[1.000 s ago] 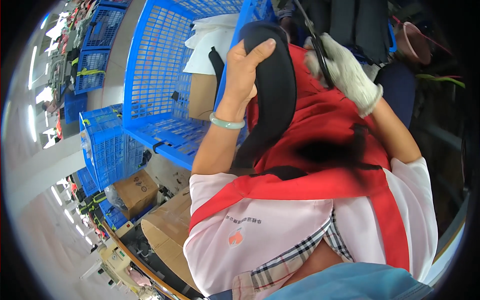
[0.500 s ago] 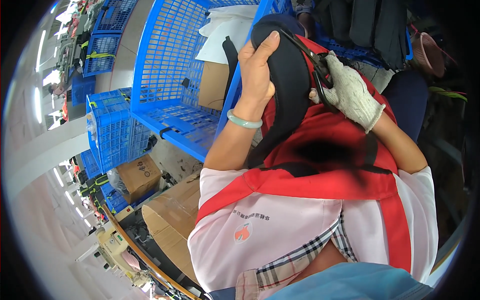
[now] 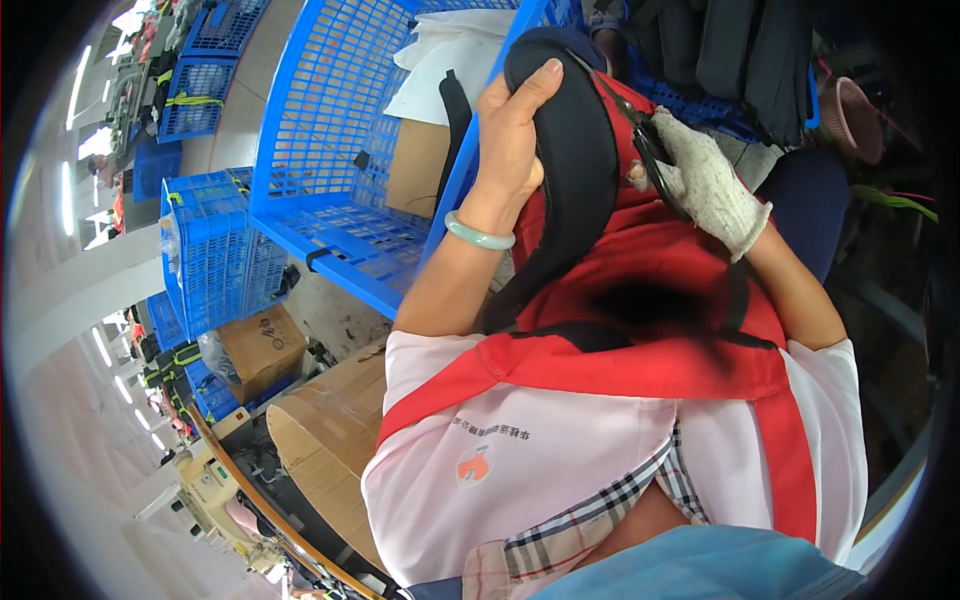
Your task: Trimming the edges of curved black foam or plastic pieces using scissors.
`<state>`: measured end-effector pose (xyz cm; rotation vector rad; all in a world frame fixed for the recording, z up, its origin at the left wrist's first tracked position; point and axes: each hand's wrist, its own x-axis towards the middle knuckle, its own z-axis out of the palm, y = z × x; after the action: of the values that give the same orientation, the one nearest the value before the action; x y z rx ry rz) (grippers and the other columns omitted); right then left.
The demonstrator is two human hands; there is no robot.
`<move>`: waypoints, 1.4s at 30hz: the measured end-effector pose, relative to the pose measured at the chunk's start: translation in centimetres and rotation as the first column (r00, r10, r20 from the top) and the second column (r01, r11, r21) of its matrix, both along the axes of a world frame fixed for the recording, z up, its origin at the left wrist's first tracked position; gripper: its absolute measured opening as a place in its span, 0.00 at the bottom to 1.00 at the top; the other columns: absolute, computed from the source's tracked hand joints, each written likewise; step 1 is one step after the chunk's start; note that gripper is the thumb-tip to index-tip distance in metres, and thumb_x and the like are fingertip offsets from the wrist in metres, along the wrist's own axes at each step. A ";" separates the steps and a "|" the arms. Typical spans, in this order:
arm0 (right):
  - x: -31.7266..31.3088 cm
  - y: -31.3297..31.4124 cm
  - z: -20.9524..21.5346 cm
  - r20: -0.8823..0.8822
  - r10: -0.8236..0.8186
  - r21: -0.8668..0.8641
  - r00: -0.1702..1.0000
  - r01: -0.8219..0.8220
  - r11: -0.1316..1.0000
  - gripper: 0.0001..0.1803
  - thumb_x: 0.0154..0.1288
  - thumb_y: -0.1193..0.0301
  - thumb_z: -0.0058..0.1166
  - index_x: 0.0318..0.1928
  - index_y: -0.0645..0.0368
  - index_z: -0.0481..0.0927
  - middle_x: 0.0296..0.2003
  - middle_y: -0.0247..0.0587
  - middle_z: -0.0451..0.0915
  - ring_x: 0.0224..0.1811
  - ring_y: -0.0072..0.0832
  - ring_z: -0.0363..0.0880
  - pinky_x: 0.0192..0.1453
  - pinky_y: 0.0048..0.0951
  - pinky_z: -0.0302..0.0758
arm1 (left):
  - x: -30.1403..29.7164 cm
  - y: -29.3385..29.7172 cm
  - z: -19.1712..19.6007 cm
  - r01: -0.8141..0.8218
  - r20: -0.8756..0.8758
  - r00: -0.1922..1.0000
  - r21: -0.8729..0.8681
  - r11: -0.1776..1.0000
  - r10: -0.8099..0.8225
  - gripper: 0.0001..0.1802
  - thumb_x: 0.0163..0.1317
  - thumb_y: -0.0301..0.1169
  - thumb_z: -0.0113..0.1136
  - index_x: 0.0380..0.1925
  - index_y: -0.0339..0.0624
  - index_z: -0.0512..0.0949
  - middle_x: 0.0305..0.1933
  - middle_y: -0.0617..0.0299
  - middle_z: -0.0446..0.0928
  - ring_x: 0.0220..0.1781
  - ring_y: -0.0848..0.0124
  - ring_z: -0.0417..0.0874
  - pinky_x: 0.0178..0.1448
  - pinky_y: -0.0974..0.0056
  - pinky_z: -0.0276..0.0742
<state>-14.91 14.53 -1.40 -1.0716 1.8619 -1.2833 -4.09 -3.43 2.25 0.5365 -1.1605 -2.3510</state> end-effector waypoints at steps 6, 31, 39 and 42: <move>-0.9 0.3 0.2 0.124 -0.004 0.009 0.992 0.003 1.000 0.18 0.67 0.64 0.56 0.41 0.69 0.71 0.26 0.36 0.77 0.28 0.19 0.77 0.35 0.23 0.73 | -0.2 0.5 0.1 0.076 -0.017 0.997 -0.067 0.995 -0.078 0.07 0.61 0.27 0.62 0.38 0.37 0.78 0.33 0.62 0.81 0.32 0.75 0.82 0.37 0.72 0.80; -3.7 3.3 2.9 0.146 0.075 0.246 0.987 -0.109 0.963 0.30 0.61 0.51 0.59 0.46 0.68 0.72 0.26 0.36 0.74 0.28 0.20 0.70 0.36 0.25 0.71 | -0.1 0.8 0.0 0.297 0.054 0.955 -0.131 0.946 -0.293 0.11 0.58 0.28 0.65 0.39 0.36 0.79 0.36 0.62 0.81 0.36 0.74 0.82 0.42 0.70 0.80; -4.3 4.6 4.4 0.143 0.104 0.218 0.984 -0.134 0.967 0.19 0.74 0.57 0.39 0.45 0.61 0.73 0.20 0.28 0.72 0.18 0.12 0.68 0.19 0.12 0.63 | -0.3 1.6 -0.4 0.350 0.091 0.936 -0.178 0.920 -0.339 0.11 0.59 0.28 0.64 0.41 0.36 0.79 0.37 0.62 0.82 0.37 0.74 0.83 0.44 0.70 0.80; -4.1 4.7 6.0 0.067 0.145 0.313 0.987 -0.159 0.936 0.20 0.62 0.62 0.59 0.41 0.68 0.73 0.24 0.39 0.73 0.26 0.17 0.71 0.32 0.23 0.71 | -0.3 1.9 -0.2 0.378 0.093 0.926 -0.178 0.908 -0.367 0.11 0.59 0.28 0.65 0.41 0.36 0.79 0.37 0.62 0.82 0.37 0.74 0.83 0.43 0.71 0.80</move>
<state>-19.02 19.25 4.59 -0.9829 1.8362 -0.8744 -4.43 -1.55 2.08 0.3376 -1.6215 -2.5057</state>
